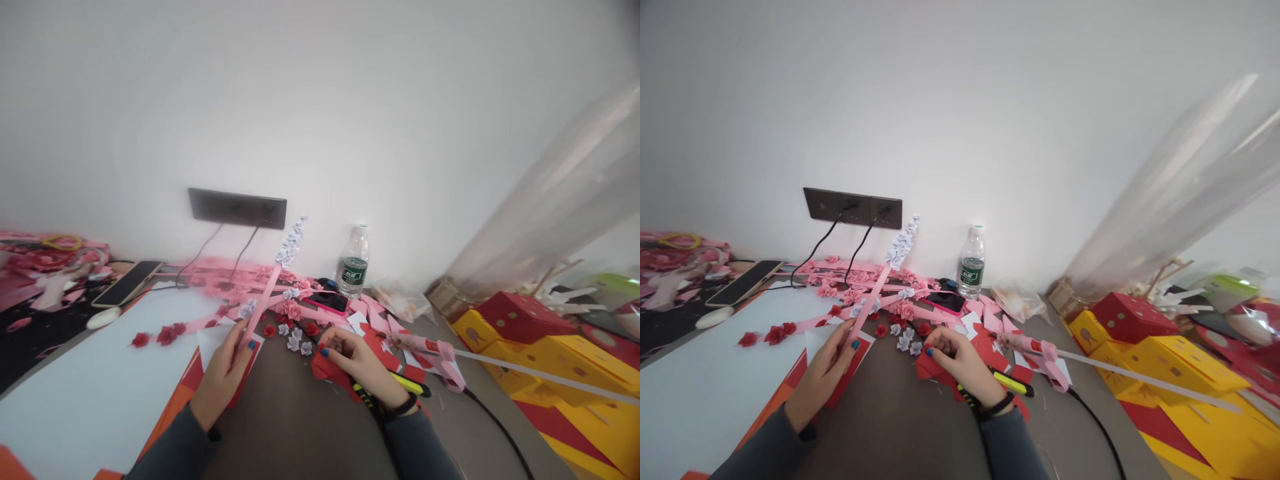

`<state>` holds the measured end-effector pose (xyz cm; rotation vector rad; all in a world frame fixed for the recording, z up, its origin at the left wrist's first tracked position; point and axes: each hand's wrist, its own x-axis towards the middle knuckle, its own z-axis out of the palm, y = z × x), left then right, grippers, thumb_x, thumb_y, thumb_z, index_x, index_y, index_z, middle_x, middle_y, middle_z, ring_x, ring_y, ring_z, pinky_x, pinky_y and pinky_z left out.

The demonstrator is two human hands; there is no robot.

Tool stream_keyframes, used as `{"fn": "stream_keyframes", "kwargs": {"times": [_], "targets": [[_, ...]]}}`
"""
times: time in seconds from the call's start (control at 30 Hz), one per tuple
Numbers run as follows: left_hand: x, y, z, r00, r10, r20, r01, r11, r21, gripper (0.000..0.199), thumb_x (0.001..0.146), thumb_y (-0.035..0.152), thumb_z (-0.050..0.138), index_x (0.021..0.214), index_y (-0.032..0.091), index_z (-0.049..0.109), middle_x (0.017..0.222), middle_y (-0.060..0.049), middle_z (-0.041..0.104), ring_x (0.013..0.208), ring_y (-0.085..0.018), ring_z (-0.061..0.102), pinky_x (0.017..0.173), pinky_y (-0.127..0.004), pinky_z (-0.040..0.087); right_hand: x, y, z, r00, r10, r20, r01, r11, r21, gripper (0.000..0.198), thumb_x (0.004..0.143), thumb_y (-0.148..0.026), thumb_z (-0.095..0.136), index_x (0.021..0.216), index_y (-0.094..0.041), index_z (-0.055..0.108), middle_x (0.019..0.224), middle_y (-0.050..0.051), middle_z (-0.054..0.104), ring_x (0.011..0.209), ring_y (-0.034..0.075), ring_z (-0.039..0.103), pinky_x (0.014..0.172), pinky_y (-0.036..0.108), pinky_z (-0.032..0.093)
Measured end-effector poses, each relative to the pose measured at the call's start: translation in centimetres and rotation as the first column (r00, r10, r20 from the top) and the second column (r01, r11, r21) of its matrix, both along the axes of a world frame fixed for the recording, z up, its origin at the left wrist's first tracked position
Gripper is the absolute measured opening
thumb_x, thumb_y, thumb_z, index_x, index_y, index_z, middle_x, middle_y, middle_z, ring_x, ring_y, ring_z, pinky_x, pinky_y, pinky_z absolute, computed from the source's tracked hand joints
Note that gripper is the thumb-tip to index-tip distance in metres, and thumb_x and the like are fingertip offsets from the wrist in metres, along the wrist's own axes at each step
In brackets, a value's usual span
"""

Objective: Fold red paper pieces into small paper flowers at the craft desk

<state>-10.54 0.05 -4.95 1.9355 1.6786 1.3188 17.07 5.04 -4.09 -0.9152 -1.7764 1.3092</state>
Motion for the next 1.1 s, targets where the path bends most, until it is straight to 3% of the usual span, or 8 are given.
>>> {"fn": "stream_keyframes", "kwargs": {"times": [0.13, 0.27, 0.43, 0.53, 0.63, 0.77, 1.1], "targets": [[-0.2, -0.1, 0.6, 0.997, -0.072, -0.024, 0.071, 0.997, -0.013, 0.031, 0.090, 0.032, 0.049, 0.113, 0.018, 0.064, 0.104, -0.008, 0.077, 0.092, -0.022, 0.073, 0.079, -0.029, 0.058, -0.1, 0.0, 0.3, 0.999, -0.037, -0.030, 0.037, 0.999, -0.001, 0.017, 0.085, -0.036, 0.067, 0.085, -0.020, 0.059, 0.078, 0.001, 0.060, 0.068, 0.016, 0.053, 0.064, 0.028, 0.040], [-0.3, -0.2, 0.8, 0.985, -0.141, -0.103, 0.141, 0.990, -0.012, 0.028, 0.089, 0.031, 0.050, 0.106, 0.019, 0.068, 0.091, -0.006, 0.079, 0.077, -0.020, 0.075, 0.065, -0.025, 0.058, 0.0, 0.1, 0.6, 0.985, -0.078, -0.152, 0.073, 0.997, -0.035, 0.015, 0.083, -0.032, 0.065, 0.083, -0.021, 0.054, 0.088, 0.004, 0.065, 0.083, 0.019, 0.059, 0.073, 0.030, 0.043], [-0.6, 0.0, 0.3, 0.971, -0.130, -0.198, 0.139, 0.990, 0.033, 0.031, 0.087, 0.032, 0.052, 0.107, 0.020, 0.072, 0.097, -0.007, 0.080, 0.080, -0.022, 0.076, 0.068, -0.027, 0.060, 0.2, 0.0, 1.1, 0.879, -0.268, -0.395, 0.219, 0.962, -0.165, 0.025, 0.079, -0.035, 0.067, 0.094, -0.023, 0.051, 0.077, -0.002, 0.058, 0.061, 0.013, 0.048, 0.058, 0.025, 0.038], [-0.6, 0.1, 0.2, 0.960, -0.160, -0.231, 0.165, 0.986, 0.003, 0.030, 0.087, 0.032, 0.053, 0.107, 0.022, 0.074, 0.095, -0.005, 0.080, 0.079, -0.022, 0.076, 0.067, -0.026, 0.060, 0.1, -0.2, 1.3, 0.793, -0.314, -0.522, 0.206, 0.944, -0.257, 0.029, 0.077, -0.041, 0.068, 0.082, -0.025, 0.045, 0.063, -0.006, 0.044, 0.052, 0.011, 0.037, 0.050, 0.024, 0.032], [-0.5, 0.1, 0.3, 0.945, -0.205, -0.255, 0.208, 0.978, -0.014, 0.030, 0.086, 0.032, 0.054, 0.107, 0.023, 0.075, 0.098, -0.005, 0.080, 0.080, -0.022, 0.076, 0.069, -0.026, 0.060, 0.0, -0.3, 1.3, 0.793, -0.311, -0.524, 0.192, 0.944, -0.270, 0.045, 0.075, -0.052, 0.071, 0.070, -0.024, 0.036, 0.057, -0.008, 0.032, 0.048, 0.010, 0.028, 0.047, 0.025, 0.029], [-0.6, 0.1, 0.2, 0.924, -0.237, -0.299, 0.243, 0.970, -0.018, 0.031, 0.088, 0.033, 0.053, 0.107, 0.023, 0.075, 0.095, -0.005, 0.080, 0.071, -0.020, 0.075, 0.061, -0.025, 0.059, -0.1, 0.0, 1.2, 0.786, -0.345, -0.514, 0.240, 0.935, -0.261, 0.051, 0.070, -0.058, 0.074, 0.067, -0.024, 0.037, 0.056, -0.008, 0.029, 0.048, 0.009, 0.024, 0.046, 0.025, 0.028], [-1.1, 0.5, -0.1, 0.972, -0.077, -0.220, 0.111, 0.983, 0.144, 0.026, 0.091, 0.040, 0.053, 0.102, 0.024, 0.070, 0.101, -0.005, 0.074, 0.091, -0.021, 0.071, 0.079, -0.029, 0.058, 0.3, 0.4, 1.1, 0.741, -0.422, -0.522, 0.361, 0.906, -0.221, 0.049, 0.071, -0.056, 0.074, 0.070, -0.025, 0.037, 0.062, -0.007, 0.034, 0.054, 0.011, 0.031, 0.052, 0.026, 0.033]]}}
